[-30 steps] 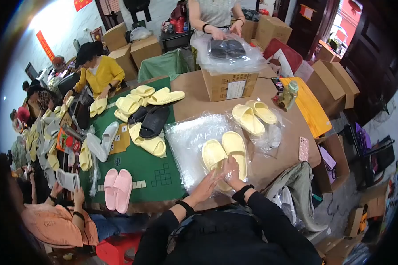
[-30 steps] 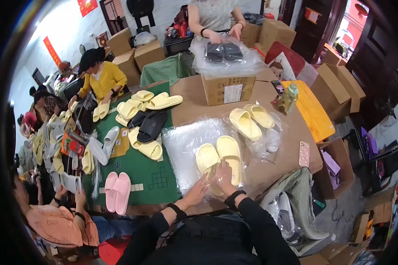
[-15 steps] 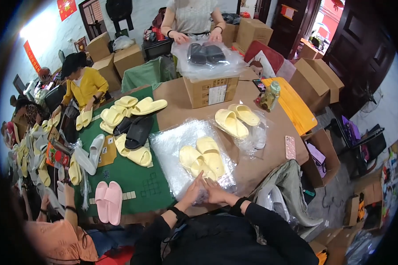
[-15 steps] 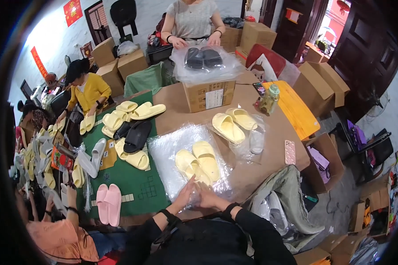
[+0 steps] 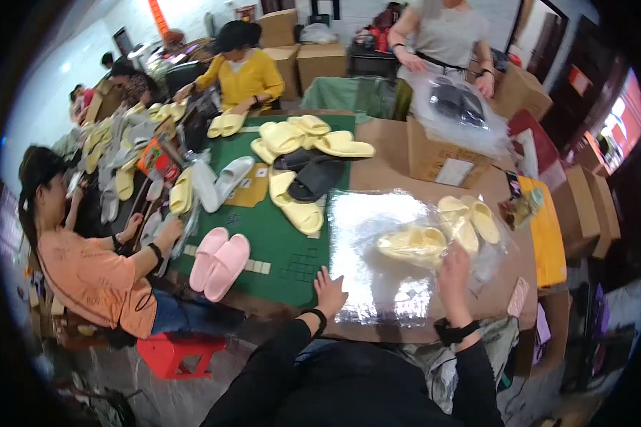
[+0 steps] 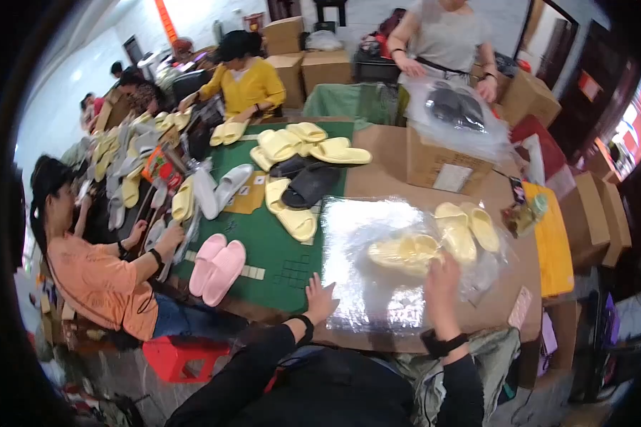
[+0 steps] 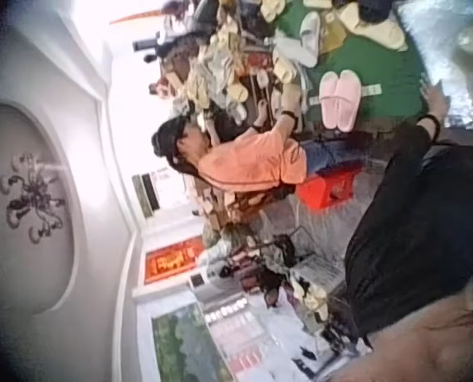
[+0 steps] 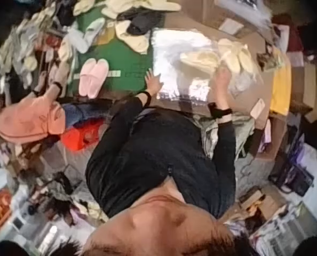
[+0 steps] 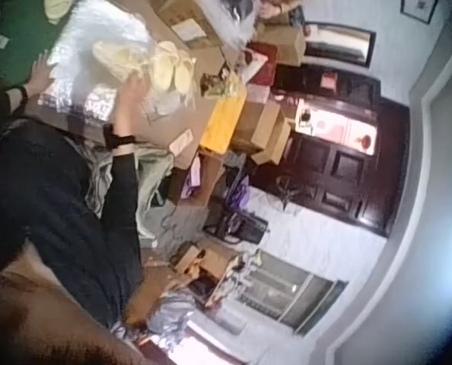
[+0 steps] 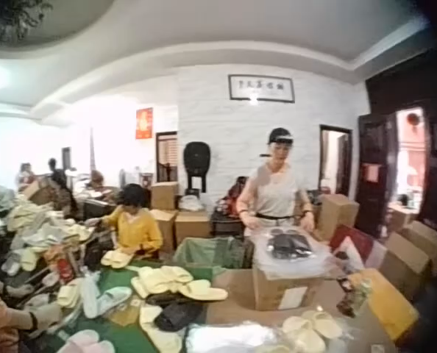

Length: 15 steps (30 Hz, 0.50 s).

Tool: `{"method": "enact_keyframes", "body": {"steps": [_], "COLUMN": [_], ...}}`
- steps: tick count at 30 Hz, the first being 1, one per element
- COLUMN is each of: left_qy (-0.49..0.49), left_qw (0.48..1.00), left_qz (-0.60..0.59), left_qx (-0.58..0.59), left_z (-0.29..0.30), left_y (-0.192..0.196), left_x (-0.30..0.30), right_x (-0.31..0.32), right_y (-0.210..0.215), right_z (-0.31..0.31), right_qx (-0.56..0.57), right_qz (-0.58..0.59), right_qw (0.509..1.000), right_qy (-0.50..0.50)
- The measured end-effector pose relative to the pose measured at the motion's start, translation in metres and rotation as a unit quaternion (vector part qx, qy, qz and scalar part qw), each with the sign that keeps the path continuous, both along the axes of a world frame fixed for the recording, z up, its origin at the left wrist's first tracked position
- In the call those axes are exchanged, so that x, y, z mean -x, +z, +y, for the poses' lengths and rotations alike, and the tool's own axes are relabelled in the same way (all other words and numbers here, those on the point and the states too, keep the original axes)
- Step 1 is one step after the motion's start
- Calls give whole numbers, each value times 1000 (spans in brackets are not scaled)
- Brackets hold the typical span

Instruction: The recorder is packing finished sandals into plastic bags and placing them into a large bag/box in a manufacturing environment.

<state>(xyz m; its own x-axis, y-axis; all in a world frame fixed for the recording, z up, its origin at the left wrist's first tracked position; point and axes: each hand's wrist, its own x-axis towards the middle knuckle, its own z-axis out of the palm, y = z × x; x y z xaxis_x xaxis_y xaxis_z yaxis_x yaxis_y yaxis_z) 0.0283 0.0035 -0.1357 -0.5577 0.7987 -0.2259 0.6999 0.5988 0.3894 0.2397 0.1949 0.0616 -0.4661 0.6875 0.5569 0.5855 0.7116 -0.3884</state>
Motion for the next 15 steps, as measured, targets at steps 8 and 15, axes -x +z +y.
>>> {"method": "enact_keyframes", "body": {"steps": [8,15], "left_qy": [57,189], "left_qw": [998,978], "left_qz": [-25,-36], "left_qx": [-2,-82], "left_z": [33,31], "left_y": [17,6], "left_x": [-12,-5], "right_x": [14,-9], "right_y": [35,51], "right_z": [145,127], "right_qx": [-12,-145], "right_qz": [39,48], "right_qw": [999,987], "right_qy": [-16,41]}}
